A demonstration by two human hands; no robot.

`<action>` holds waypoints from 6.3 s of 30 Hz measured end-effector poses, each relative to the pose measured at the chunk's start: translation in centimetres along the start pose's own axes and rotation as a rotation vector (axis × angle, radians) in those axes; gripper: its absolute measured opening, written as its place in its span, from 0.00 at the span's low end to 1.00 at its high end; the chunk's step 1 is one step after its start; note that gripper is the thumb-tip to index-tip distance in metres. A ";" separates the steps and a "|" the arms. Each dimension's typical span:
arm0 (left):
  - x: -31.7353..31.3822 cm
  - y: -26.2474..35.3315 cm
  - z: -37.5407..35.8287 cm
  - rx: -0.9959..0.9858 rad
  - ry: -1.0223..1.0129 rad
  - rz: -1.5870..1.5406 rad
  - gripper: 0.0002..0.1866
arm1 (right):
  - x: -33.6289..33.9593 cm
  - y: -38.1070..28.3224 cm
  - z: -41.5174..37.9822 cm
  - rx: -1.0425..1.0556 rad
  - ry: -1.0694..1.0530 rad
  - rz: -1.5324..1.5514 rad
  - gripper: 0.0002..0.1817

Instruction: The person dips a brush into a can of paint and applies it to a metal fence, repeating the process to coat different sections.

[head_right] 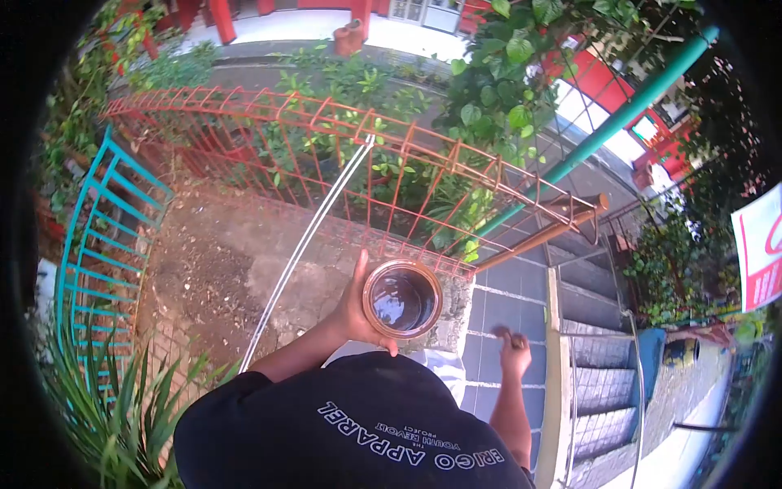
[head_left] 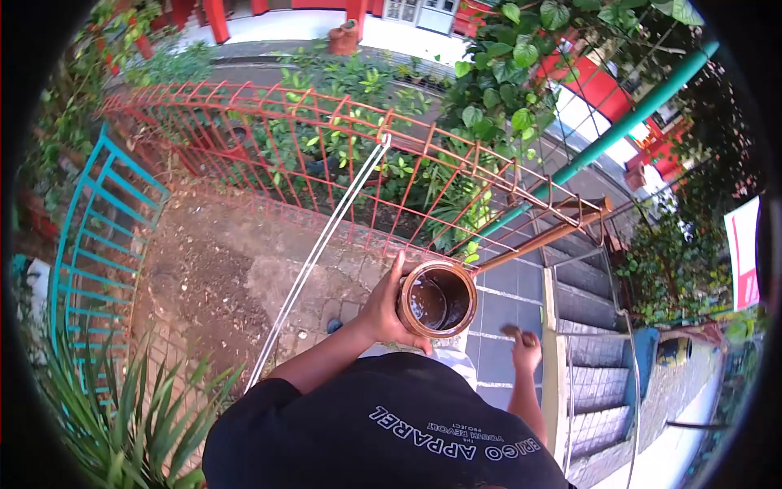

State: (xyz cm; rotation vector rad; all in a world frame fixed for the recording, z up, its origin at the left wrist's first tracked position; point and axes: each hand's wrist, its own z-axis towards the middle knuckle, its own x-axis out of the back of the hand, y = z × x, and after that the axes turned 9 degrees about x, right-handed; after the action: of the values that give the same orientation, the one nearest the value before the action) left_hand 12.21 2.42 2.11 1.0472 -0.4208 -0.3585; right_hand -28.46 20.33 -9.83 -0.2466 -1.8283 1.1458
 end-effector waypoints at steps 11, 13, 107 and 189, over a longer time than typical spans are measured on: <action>-7.7 -2.7 3.9 0.029 -0.032 0.049 0.90 | -11.6 -16.6 -0.8 -0.092 -0.468 1.226 0.11; -10.3 -2.9 4.1 0.098 0.020 0.010 0.91 | -10.8 -18.2 -0.3 -0.219 -0.579 1.280 0.14; -4.1 -3.6 12.6 -0.274 0.448 0.796 0.71 | -0.1 -27.5 5.0 -0.227 -0.336 1.178 0.14; 21.9 0.0 -9.9 0.147 0.864 0.626 0.80 | -32.2 -58.6 8.0 1.188 -0.213 -0.056 0.05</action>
State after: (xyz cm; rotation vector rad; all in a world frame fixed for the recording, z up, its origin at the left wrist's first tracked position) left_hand 36.03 -0.50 1.36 1.0520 0.0264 0.6829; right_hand -0.44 -35.20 16.06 0.6238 -1.0265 2.0395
